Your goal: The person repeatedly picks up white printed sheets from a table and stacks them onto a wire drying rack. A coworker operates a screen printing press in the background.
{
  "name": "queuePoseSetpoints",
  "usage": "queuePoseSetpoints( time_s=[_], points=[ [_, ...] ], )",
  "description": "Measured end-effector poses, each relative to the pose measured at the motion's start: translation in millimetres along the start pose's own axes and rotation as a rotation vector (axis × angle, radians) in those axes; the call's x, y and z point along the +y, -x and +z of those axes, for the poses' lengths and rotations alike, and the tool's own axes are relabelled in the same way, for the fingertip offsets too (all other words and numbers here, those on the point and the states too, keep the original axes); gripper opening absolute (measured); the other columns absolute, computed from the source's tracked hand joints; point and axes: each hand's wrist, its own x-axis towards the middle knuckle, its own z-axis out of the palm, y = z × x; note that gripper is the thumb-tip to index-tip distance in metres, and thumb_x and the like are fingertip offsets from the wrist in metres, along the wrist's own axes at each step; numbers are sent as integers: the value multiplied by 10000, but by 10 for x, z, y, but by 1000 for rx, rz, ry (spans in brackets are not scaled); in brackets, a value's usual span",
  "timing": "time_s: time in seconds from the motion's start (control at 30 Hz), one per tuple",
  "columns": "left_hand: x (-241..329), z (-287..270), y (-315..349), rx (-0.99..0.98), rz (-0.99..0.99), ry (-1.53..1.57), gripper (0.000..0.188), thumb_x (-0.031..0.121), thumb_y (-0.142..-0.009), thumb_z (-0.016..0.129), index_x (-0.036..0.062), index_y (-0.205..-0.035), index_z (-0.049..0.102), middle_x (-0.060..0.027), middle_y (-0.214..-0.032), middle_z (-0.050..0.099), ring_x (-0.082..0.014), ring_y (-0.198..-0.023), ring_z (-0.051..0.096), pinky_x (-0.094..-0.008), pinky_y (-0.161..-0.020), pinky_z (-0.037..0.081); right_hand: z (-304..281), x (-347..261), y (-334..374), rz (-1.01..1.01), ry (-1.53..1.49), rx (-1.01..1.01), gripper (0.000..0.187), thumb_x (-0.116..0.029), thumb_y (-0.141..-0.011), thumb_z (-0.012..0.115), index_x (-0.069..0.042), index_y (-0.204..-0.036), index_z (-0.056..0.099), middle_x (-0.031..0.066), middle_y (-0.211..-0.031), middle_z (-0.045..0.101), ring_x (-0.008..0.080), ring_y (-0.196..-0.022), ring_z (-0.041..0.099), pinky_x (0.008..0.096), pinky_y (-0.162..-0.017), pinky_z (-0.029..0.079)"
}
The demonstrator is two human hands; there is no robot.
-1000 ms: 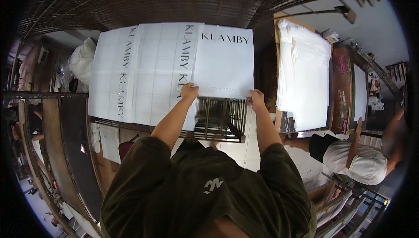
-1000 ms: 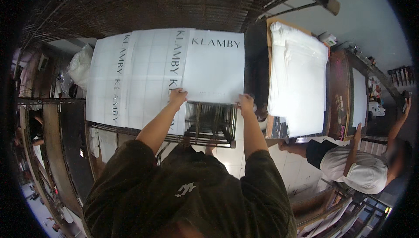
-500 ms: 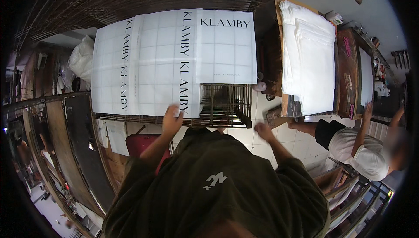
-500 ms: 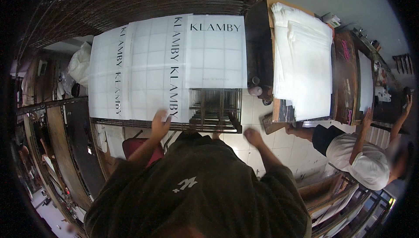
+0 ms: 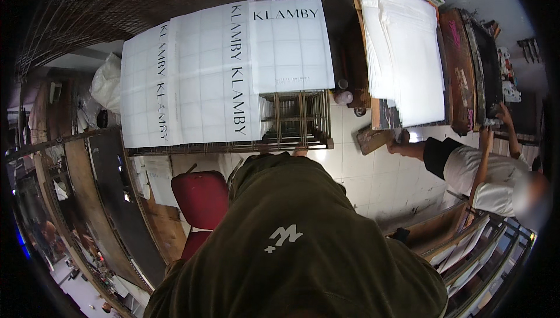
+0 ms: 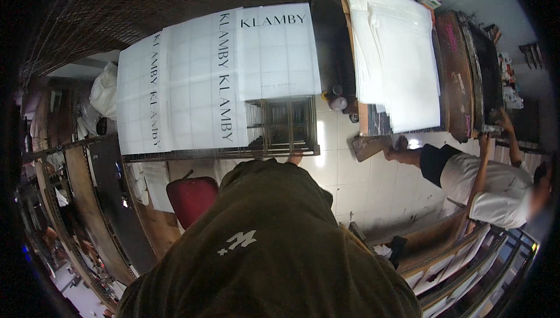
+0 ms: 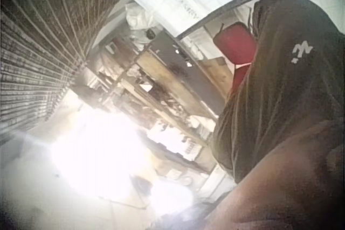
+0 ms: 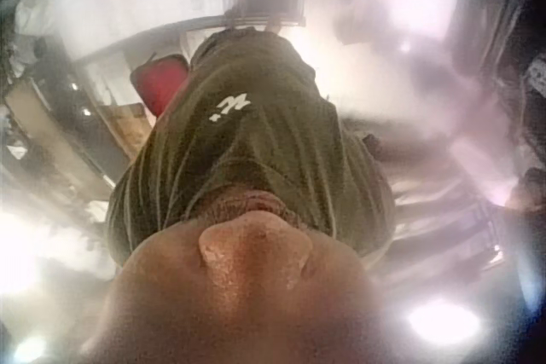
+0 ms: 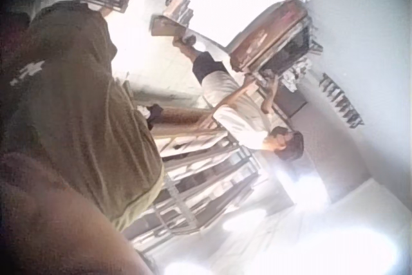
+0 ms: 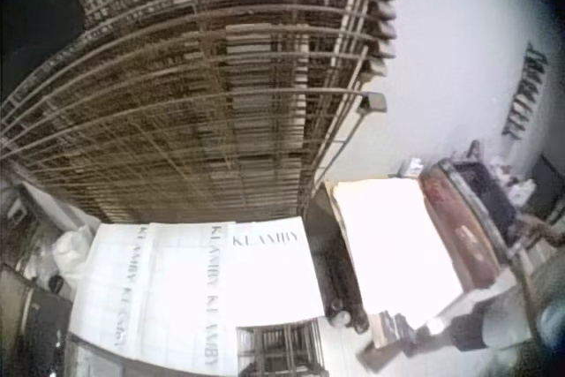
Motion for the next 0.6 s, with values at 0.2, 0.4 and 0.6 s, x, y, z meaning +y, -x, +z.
queuePoseSetpoints(
  time_s=[0.2, 0.4, 0.6],
  points=[
    [169, -47, 113, 35, 5, -30, 273, 152, -776, 564, 97, -1034, 494, -145, -783, 585, -356, -725, 571, -433, -631, 445, 95, -168, 239, -84, -3, 118, 186, -86, -741, 576, -5, -908, 583, 147, -763, 606, 188, -703, 565, 334, -652, 457],
    [278, -159, 206, 42, 14, -91, 296, 153, -772, 563, 117, -1056, 488, -136, -777, 591, -353, -715, 575, -436, -624, 443, 148, -283, 451, -134, -14, 230, 221, -74, -732, 584, 0, -940, 582, 152, -781, 614, 189, -707, 564, 331, -654, 455],
    [565, -263, 341, 60, 10, -157, 321, 153, -768, 563, 137, -1078, 481, -127, -771, 598, -349, -704, 580, -439, -616, 442, 56, -380, 530, -189, 14, 257, 258, -62, -723, 592, 5, -972, 582, 157, -800, 622, 191, -711, 564, 329, -657, 453]
  ],
)
